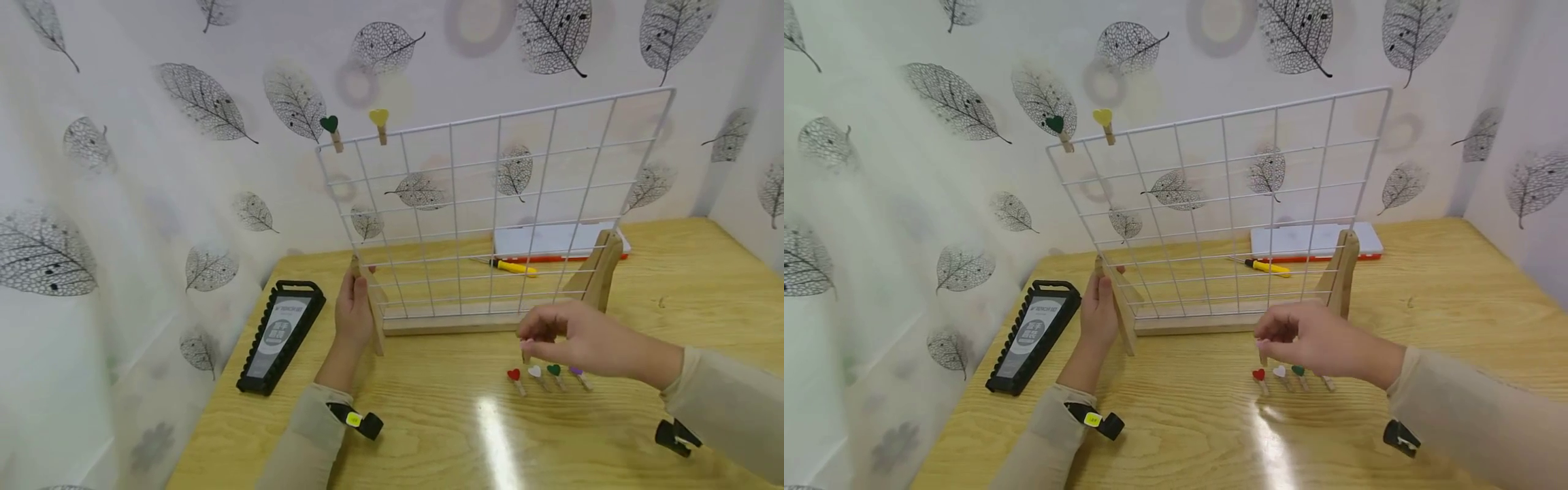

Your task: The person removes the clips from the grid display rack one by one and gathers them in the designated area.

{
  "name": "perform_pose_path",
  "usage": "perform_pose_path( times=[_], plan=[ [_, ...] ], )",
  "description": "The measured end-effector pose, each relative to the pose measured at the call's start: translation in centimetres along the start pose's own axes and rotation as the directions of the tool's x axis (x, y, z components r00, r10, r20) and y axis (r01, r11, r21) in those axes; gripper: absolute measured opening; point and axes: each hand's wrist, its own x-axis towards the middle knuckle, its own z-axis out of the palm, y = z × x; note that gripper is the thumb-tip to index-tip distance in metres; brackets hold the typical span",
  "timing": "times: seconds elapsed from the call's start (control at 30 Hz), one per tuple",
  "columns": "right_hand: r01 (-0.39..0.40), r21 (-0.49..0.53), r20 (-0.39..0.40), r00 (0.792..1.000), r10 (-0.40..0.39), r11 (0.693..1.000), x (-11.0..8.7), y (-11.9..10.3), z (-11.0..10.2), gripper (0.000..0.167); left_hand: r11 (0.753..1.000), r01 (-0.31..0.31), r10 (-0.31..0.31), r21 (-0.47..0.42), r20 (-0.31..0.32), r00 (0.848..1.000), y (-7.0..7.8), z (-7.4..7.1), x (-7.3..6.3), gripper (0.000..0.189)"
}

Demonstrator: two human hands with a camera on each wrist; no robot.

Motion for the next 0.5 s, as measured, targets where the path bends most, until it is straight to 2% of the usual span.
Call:
perform_pose_path(
  times=[0.2, 0.3, 0.5],
  plan=[
    [-0.075, 0.082, 0.111, 0.992, 0.065, 0.994, -1.8, 2.0, 2.7, 0.003, 1.000, 0.000, 0.000, 0.006, 0.000, 1.000, 0.0, 0.0, 0.1, 0.051],
    [-0.118, 0.102, 0.155, 0.983, 0.102, 0.988, -2.3, 2.6, 3.8, 0.005, 1.000, 0.006, -0.006, 0.017, 0.008, 1.000, 0.2, -0.1, 0.0, 0.054],
    [-0.127, 0.046, 0.182, 0.976, 0.116, 0.991, -3.0, 3.3, 5.3, 0.006, 1.000, -0.006, 0.006, 0.016, 0.018, 1.000, 0.6, 0.0, -0.1, 0.053]
  ],
)
